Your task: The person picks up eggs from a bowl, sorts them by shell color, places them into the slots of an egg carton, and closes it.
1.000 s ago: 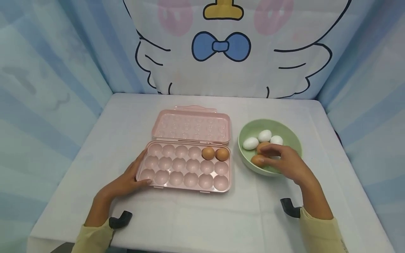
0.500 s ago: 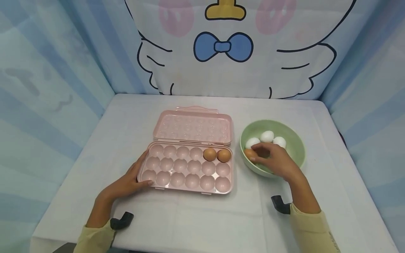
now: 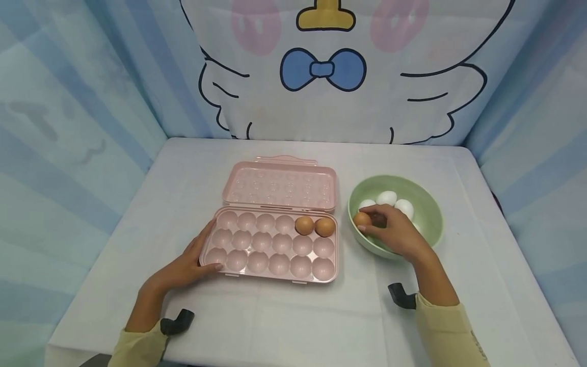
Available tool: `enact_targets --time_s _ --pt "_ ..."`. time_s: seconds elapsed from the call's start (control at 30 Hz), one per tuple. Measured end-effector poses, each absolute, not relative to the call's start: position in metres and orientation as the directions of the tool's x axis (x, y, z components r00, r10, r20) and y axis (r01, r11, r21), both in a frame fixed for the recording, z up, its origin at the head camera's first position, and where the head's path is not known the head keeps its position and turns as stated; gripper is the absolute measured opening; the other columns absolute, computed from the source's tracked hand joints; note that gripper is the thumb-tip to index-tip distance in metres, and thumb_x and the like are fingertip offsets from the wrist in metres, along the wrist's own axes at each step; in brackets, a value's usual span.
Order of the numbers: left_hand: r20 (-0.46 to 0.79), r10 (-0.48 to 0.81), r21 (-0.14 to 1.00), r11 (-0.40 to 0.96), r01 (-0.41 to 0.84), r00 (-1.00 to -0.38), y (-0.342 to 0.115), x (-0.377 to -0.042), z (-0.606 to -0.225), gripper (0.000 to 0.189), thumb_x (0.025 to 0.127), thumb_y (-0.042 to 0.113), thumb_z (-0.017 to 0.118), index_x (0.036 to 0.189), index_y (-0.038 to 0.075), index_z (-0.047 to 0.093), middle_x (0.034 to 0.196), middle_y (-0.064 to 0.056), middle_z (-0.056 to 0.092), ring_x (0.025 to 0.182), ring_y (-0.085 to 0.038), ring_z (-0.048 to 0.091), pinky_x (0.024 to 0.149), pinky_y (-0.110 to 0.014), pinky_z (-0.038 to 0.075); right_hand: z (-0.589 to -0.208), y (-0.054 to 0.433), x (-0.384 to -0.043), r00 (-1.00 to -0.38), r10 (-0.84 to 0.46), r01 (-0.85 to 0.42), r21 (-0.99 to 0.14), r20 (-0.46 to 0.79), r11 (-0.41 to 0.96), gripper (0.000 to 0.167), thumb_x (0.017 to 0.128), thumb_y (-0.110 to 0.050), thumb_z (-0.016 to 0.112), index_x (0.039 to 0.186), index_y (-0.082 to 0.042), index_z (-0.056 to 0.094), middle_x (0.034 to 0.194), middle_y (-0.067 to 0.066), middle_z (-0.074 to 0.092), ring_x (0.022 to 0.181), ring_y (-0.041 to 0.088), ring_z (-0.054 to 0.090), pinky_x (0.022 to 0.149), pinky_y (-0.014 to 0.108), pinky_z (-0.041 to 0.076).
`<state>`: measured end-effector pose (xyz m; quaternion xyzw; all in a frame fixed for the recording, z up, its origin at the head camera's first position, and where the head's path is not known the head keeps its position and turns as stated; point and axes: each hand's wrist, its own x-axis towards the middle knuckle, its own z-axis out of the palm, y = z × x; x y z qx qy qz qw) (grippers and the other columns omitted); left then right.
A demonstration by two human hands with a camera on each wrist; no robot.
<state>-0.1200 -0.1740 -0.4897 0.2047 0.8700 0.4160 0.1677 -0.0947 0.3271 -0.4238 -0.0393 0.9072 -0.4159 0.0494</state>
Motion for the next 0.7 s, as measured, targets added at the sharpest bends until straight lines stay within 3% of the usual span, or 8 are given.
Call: enact_targets --time_s 0.43,0.7 --pt "-0.118 0.492 0.804 0.558 0.208 -0.863 -0.175 -0.116 -0.487 0.111 0.091 0.044 0.077 0.168 0.029 -0.001 0.171 -0.013 0.012 0.152 -0.043 0.012 0.113 -0.072 0.019 -0.422 0.323 -0.092 -0.994 -0.107 -0.057 -0.790 -0.011 0.610 0.050 0.094 -0.017 0.080 0.138 0.000 0.063 0.125 0.018 0.068 0.111 0.030 0.064 0.085 0.016 0.048" --pt "-0.118 0.498 0.796 0.564 0.218 -0.859 -0.174 -0.118 -0.487 0.111 0.091 0.045 0.076 0.168 0.029 -0.002 0.172 -0.010 0.011 0.153 -0.041 0.012 0.114 -0.071 0.018 -0.411 0.316 -0.089 -0.999 -0.048 -0.034 -0.846 0.009 0.532 0.051 0.096 -0.019 0.077 0.140 0.000 0.059 0.133 0.019 0.061 0.122 0.035 0.060 0.093 0.012 0.045"
